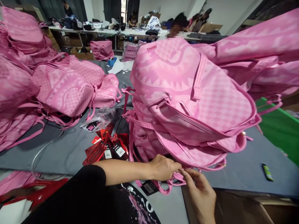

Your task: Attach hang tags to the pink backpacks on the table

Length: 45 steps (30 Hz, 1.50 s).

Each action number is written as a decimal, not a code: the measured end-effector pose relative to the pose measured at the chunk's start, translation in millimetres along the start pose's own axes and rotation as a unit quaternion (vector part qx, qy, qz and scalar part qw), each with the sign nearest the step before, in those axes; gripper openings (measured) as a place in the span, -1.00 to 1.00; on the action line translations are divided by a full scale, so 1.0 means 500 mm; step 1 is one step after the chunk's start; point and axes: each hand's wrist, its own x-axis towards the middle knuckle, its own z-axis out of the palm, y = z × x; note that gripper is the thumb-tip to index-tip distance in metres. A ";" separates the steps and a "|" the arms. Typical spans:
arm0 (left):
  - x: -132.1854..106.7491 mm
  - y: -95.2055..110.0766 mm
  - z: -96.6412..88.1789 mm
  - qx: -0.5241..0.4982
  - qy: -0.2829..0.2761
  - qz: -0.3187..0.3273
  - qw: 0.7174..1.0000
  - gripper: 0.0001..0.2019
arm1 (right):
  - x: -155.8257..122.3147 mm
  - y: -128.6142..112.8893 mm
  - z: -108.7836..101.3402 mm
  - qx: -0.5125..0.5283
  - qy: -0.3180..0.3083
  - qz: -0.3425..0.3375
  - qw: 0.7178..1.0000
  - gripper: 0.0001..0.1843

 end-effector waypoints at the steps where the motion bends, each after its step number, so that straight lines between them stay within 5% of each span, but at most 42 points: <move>1: 0.000 0.002 0.001 -0.003 0.011 -0.007 1.000 -0.79 | 0.000 -0.004 0.003 -0.006 0.000 -0.003 1.000 -0.57; 4: -0.019 -0.013 -0.003 -0.048 0.062 0.021 0.997 -0.75 | -0.008 -0.017 0.006 -0.066 0.011 -0.038 0.997 -0.58; 7: -0.093 -0.089 -0.017 -0.121 0.191 0.037 0.973 -0.67 | -0.035 -0.036 0.006 -0.200 0.073 -0.140 0.967 -0.62; 9: -0.172 -0.182 -0.023 -0.152 0.335 -0.119 0.922 -0.74 | -0.058 -0.045 0.018 -0.243 0.099 -0.225 0.938 -0.64; 10: -0.215 -0.237 -0.025 -0.146 0.412 -0.235 0.868 -0.76 | -0.068 -0.047 0.034 -0.231 0.088 -0.262 0.933 -0.65; 12: -0.292 -0.353 -0.025 -0.107 0.485 -0.398 0.771 -0.67 | -0.079 -0.045 0.091 -0.166 0.004 -0.310 0.936 -0.69; 13: -0.321 -0.407 -0.023 -0.111 0.482 -0.437 0.751 -0.60 | -0.079 -0.042 0.133 -0.128 -0.061 -0.315 0.938 -0.72; 14: -0.340 -0.456 -0.020 -0.144 0.476 -0.451 0.741 -0.55 | -0.074 -0.040 0.184 -0.100 -0.135 -0.309 0.936 -0.73; 17: -0.347 -0.543 -0.004 -0.264 0.409 -0.405 0.774 -0.70 | -0.040 -0.043 0.367 -0.104 -0.304 -0.250 0.913 -0.69; 21: -0.319 -0.536 0.023 -0.300 0.364 -0.354 0.808 -0.83 | 0.009 -0.063 0.568 -0.231 -0.394 -0.247 0.855 -0.61; 24: -0.324 -0.507 0.031 -0.313 0.348 -0.334 0.818 -0.78 | 0.020 -0.064 0.624 -0.263 -0.411 -0.231 0.842 -0.70; 29: -0.342 -0.508 0.016 -0.325 0.328 -0.335 0.821 -0.77 | 0.022 -0.049 0.609 -0.286 -0.427 -0.227 0.827 -0.83; 35: -0.334 -0.514 0.003 -0.347 0.290 -0.309 0.837 -0.76 | 0.018 -0.047 0.590 -0.307 -0.423 -0.270 0.809 -0.75; 41: -0.364 -0.493 -0.029 -0.257 0.234 -0.291 0.892 -0.70 | -0.005 -0.067 0.567 -0.320 -0.411 -0.304 0.798 -0.75; 45: -0.402 -0.517 -0.055 -0.206 0.196 -0.294 0.913 -0.64 | -0.012 -0.105 0.553 -0.355 -0.412 -0.246 0.802 -0.75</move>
